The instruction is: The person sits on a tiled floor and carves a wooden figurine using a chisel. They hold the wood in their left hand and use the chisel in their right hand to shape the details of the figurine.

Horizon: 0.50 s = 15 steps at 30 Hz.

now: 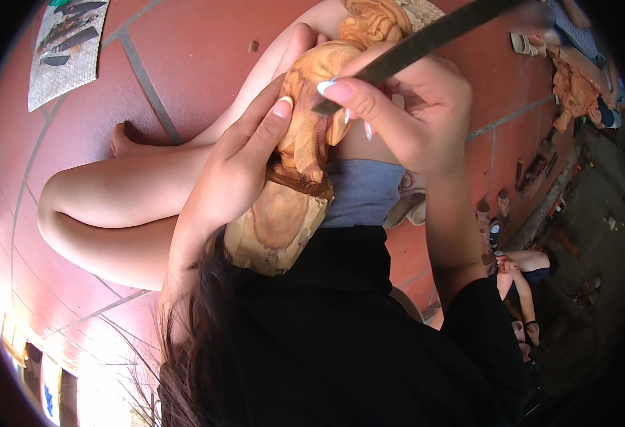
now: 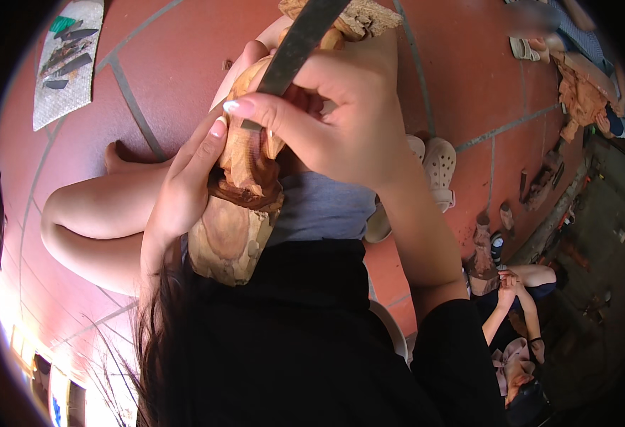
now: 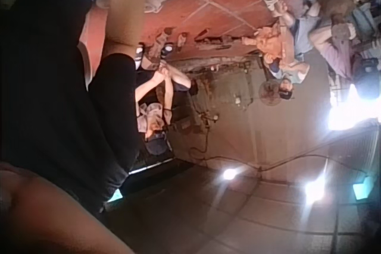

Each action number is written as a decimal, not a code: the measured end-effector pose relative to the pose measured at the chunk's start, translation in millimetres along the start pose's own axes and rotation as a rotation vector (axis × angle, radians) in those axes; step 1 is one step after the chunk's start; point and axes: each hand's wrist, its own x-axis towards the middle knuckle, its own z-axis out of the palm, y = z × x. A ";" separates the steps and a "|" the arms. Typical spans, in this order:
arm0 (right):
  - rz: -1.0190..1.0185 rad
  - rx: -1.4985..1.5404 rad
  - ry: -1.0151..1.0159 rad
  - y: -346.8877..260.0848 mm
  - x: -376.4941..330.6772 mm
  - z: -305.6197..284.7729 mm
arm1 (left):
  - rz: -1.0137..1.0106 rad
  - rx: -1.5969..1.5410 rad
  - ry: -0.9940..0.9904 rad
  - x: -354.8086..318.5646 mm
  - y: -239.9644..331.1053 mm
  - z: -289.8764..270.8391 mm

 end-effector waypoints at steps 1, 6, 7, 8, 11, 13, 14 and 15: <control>0.024 -0.019 0.032 -2.6 1.2 -1.3 | 0.001 0.004 -0.009 0.3 -0.5 0.2; -0.054 -0.038 -0.162 3.9 -1.1 -3.2 | 0.001 -0.015 -0.025 2.2 -0.5 -0.8; -0.008 -0.027 -0.089 4.8 1.1 -5.0 | -0.013 -0.026 -0.025 2.2 -0.7 -0.7; 0.043 0.026 -0.047 2.3 2.7 -4.5 | -0.027 -0.036 -0.024 2.0 0.5 -0.5; -0.044 -0.001 -0.264 1.3 0.6 -11.5 | -0.008 -0.044 -0.047 2.9 0.5 1.0; -0.123 -0.047 -0.357 7.6 -0.9 -10.2 | 0.023 -0.018 -0.061 5.6 -2.3 0.3; -0.072 -0.023 -0.254 6.2 2.3 -6.8 | 0.025 -0.012 -0.048 2.6 0.8 -0.4; -0.020 0.002 -0.153 4.4 5.6 -3.8 | 0.000 -0.026 -0.028 -0.6 6.2 -0.5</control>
